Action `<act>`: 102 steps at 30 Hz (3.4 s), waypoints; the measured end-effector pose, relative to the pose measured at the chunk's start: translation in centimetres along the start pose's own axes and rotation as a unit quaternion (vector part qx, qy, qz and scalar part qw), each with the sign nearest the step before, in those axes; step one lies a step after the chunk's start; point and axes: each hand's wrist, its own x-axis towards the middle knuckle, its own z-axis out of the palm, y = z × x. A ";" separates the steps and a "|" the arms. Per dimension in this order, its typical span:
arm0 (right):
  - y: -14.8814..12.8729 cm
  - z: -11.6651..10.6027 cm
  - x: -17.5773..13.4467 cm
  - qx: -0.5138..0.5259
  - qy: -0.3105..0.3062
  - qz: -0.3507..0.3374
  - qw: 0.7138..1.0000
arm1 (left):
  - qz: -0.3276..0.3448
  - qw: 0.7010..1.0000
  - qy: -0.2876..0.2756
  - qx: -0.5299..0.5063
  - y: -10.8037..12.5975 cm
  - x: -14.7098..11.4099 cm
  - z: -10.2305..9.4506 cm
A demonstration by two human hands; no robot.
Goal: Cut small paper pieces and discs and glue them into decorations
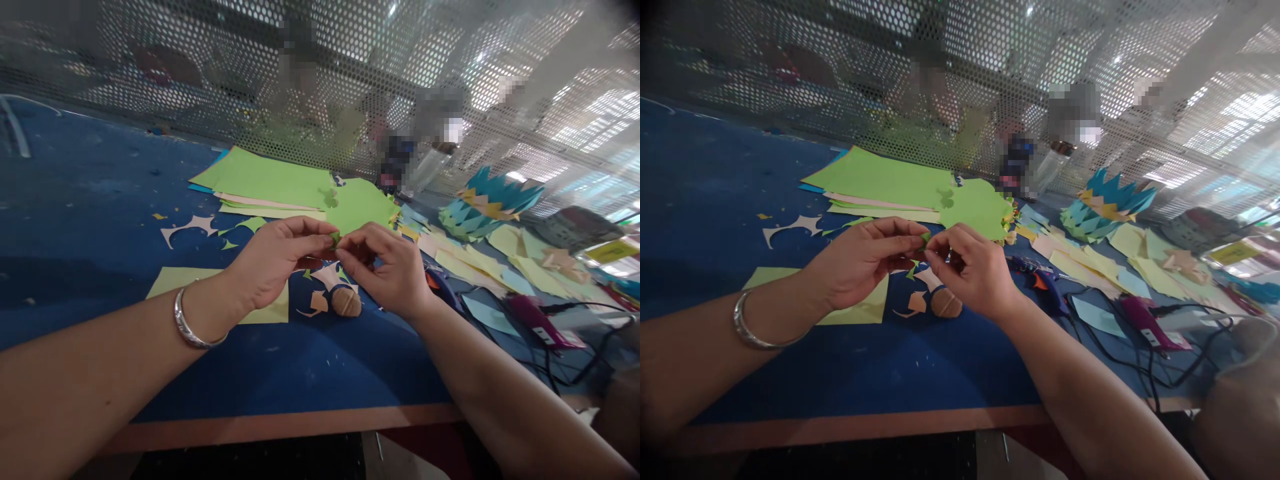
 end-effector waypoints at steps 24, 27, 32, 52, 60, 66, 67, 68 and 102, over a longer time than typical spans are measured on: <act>0.8 0.2 -0.1 0.017 0.034 0.022 0.999 | 0.114 0.991 0.005 0.064 -1.2 -0.5 0.4; 0.8 0.2 -0.1 0.010 0.038 0.017 0.999 | 0.115 0.990 0.006 0.076 -1.3 -0.5 0.3; 0.8 0.2 -0.1 0.011 0.035 0.012 0.999 | 0.115 0.988 0.018 0.099 -1.3 -0.4 0.3; 1.0 0.3 -0.1 0.025 0.024 0.038 0.999 | 0.146 0.972 0.015 0.182 -1.0 -0.5 0.2; 0.9 0.1 -0.1 0.019 0.012 0.030 0.999 | 0.143 0.966 -0.004 0.213 -0.8 -0.5 0.0; 0.6 -0.1 0.0 0.013 -0.005 0.015 1.000 | 0.119 0.973 -0.009 0.196 -0.8 -0.4 0.0; 0.6 -0.1 0.0 0.015 -0.008 0.015 1.000 | 0.116 0.974 -0.008 0.195 -0.8 -0.4 0.0; 0.6 -0.1 0.0 0.017 -0.012 0.017 1.000 | 0.111 0.975 -0.009 0.193 -0.8 -0.5 -0.1; 0.6 -1.3 0.4 0.196 -0.079 0.151 0.966 | 0.070 0.961 -0.136 0.230 0.2 -0.8 -0.1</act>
